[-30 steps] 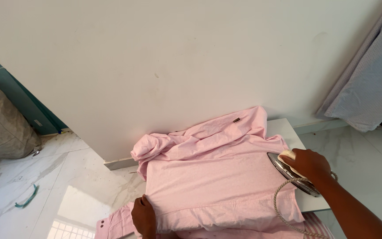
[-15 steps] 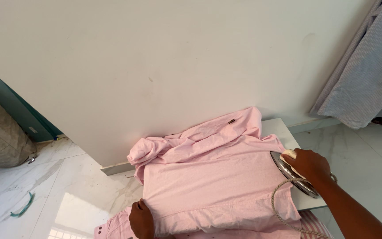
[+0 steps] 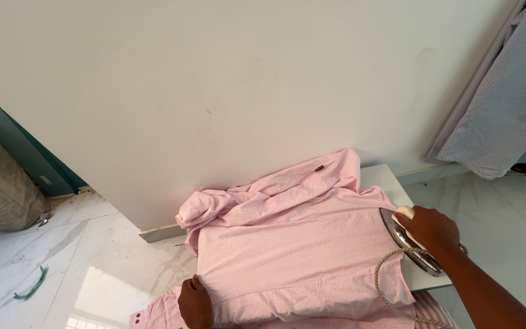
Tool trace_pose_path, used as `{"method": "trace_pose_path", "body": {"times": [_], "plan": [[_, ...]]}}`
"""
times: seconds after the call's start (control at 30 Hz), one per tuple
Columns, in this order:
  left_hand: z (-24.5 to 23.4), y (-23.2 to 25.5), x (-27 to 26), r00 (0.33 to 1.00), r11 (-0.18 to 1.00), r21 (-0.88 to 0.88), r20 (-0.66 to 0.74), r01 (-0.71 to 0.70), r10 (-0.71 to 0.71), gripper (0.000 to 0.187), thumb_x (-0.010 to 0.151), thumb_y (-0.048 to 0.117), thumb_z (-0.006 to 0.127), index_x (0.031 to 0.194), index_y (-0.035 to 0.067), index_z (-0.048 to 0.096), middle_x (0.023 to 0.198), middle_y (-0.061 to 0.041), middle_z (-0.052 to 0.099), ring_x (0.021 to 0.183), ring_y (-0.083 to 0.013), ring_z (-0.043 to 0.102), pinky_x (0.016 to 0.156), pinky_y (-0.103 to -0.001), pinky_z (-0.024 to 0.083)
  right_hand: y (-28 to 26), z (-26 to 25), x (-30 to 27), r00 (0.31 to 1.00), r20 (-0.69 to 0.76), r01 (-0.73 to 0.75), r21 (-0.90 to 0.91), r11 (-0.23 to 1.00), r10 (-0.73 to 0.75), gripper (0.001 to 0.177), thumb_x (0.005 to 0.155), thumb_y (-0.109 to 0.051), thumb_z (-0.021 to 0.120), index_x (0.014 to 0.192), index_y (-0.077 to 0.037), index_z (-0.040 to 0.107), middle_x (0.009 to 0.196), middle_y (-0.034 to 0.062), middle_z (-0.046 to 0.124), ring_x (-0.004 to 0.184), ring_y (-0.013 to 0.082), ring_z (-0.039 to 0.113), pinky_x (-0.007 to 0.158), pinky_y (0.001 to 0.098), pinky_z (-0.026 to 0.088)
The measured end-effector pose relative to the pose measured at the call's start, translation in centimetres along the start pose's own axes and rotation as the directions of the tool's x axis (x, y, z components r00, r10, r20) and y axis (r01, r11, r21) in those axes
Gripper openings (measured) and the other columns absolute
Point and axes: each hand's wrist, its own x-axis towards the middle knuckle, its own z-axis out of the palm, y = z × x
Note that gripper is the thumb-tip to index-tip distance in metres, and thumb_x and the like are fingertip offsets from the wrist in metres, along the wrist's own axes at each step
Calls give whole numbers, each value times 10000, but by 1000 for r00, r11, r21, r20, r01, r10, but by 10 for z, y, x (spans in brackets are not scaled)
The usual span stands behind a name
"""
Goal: The person irons a pink shirt laid out on a white table. They use an electric iron to smooth the fabric, moving it back and forth across the shirt's surface.
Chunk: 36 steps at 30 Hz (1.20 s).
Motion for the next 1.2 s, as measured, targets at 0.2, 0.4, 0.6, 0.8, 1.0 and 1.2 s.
{"method": "trace_pose_path", "body": {"times": [0.2, 0.4, 0.6, 0.8, 1.0, 1.2], "plan": [[0, 0, 1, 1000, 1000, -13, 5, 0, 0, 426, 1060, 422, 480, 1113, 87, 737, 1016, -174, 774, 959, -397, 725, 834, -493, 556, 3, 1, 2, 1000, 15, -26, 2, 1000, 26, 678, 936, -726, 468, 1129, -140, 749, 997, 107, 809, 940, 318, 779, 839, 468, 600], [0, 1, -1, 1000, 1000, -19, 0, -4, 4, 425, 1059, 416, 482, 1113, 83, 740, 1014, -179, 774, 958, -399, 724, 833, -492, 552, 5, 0, -1, 999, 4, -40, 22, 999, 40, 676, 947, -717, 466, 1125, -131, 752, 993, 111, 813, 953, 321, 778, 840, 464, 598], [-2, 3, -1, 1000, 1000, -24, 11, 2, -2, 428, 1062, 411, 478, 1105, 74, 738, 1011, -183, 773, 954, -399, 726, 827, -491, 554, 3, -6, -4, 998, 13, -55, 40, 998, 54, 660, 948, -703, 473, 1128, -135, 758, 993, 111, 815, 949, 320, 776, 838, 468, 592], [-4, 4, -3, 1000, 1000, 2, 5, 6, -6, 427, 1059, 423, 475, 1107, 91, 738, 1030, -173, 771, 969, -401, 720, 838, -498, 550, 5, -6, -2, 997, 25, -81, 41, 996, 80, 658, 956, -694, 479, 1128, -123, 758, 994, 112, 815, 944, 314, 784, 833, 469, 592], [0, 0, 0, 1000, 1000, -5, 2, -3, 3, 431, 1058, 426, 473, 1103, 87, 735, 1031, -173, 772, 966, -403, 721, 839, -498, 551, 10, -1, 2, 995, 5, -99, 60, 993, 99, 649, 955, -686, 487, 1116, -119, 760, 1013, 119, 809, 965, 331, 773, 836, 479, 589], [0, 0, 0, 1000, 1000, 14, -5, 1, -1, 430, 1056, 431, 477, 1105, 92, 736, 1035, -180, 768, 971, -412, 716, 835, -505, 550, 10, 0, 2, 992, 3, -127, 56, 990, 127, 645, 960, -683, 494, 1119, -116, 758, 1019, 126, 809, 967, 333, 774, 832, 474, 589]]}}
